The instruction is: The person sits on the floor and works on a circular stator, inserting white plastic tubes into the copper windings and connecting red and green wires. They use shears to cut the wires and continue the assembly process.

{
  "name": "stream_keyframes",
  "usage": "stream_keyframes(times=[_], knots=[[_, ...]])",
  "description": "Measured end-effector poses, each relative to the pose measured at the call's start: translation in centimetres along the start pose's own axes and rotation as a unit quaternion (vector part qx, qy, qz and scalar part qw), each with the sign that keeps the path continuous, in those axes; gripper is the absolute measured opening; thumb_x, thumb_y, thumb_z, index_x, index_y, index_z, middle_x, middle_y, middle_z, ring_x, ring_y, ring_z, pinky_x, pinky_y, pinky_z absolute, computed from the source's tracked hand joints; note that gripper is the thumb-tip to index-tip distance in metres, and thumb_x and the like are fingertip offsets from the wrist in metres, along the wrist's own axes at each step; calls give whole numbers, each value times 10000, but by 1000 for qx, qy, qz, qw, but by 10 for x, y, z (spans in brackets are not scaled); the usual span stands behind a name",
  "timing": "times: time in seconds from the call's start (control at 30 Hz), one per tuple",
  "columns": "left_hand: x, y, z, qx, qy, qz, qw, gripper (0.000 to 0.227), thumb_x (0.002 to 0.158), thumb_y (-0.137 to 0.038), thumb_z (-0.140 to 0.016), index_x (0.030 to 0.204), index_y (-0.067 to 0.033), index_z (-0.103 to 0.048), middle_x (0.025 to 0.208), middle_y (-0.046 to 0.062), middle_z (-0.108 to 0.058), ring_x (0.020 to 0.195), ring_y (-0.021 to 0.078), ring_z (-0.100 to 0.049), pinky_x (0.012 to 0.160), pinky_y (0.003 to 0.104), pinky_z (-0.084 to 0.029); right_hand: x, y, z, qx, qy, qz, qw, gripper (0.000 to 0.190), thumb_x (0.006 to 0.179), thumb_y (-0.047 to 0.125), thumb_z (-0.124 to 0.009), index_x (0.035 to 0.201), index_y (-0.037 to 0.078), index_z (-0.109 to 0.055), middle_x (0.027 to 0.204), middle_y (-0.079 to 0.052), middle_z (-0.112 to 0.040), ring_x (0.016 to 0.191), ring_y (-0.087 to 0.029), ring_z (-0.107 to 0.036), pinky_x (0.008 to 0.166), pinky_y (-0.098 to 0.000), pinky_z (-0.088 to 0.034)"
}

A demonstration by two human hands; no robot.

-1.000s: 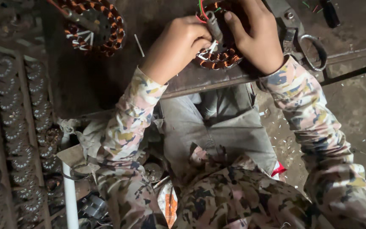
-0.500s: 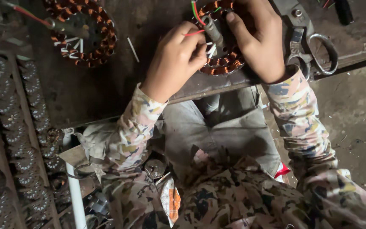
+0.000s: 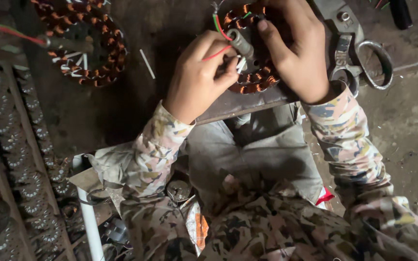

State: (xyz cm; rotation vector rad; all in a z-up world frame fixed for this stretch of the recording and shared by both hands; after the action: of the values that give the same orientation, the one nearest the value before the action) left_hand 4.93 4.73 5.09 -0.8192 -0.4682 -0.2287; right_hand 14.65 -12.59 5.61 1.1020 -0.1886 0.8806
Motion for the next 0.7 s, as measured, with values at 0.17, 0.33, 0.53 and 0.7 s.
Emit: stream_keyframes(times=[0.17, 0.33, 0.53, 0.7], knots=[[-1, 2, -2, 7, -17, -29, 999, 193, 940, 9, -754, 1092, -2, -636, 1112, 99, -614, 965, 284, -665, 847, 380, -552, -1, -2, 0, 12, 5, 5, 1000, 194, 1046, -21, -609, 1237, -45, -589, 1163, -219, -628, 1044, -366, -657, 947, -381, -519], [-3, 4, -2, 6, -29, -47, 998, 180, 963, -6, -770, 1089, 0, -642, 1117, 103, -614, 1000, 299, -669, 873, 385, -553, -1, -2, -2, 4, 5, 7, 1000, 194, 1039, -36, -608, 1232, -44, -589, 1196, -222, -628, 1066, -387, -653, 931, -396, -518], [-5, 8, -6, -10, -28, -39, 999, 123, 991, -5, -757, 1079, 11, -672, 1100, 106, -640, 999, 275, -687, 873, 370, -562, -4, -1, -1, -17, -2, 22, 1000, 199, 1037, -48, -602, 1235, -46, -581, 1219, -226, -628, 1100, -411, -645, 948, -414, -521], [-5, 6, 3, -39, -43, -10, 998, 131, 1016, -21, -753, 1129, 5, -694, 1132, 97, -673, 981, 235, -714, 856, 327, -576, -3, -1, -1, 2, -5, 28, 1000, 209, 1041, -46, -591, 1248, -46, -562, 1237, -227, -621, 1118, -408, -652, 968, -405, -526]])
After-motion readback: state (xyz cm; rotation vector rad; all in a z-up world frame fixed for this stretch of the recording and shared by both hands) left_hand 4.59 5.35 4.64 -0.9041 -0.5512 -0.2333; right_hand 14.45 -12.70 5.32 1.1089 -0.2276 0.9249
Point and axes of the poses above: each hand's wrist, its own x-axis towards the middle knuckle, its own z-axis out of the back of the hand, y = z × x, the point moved 3 cm from there along x, towards the middle knuckle
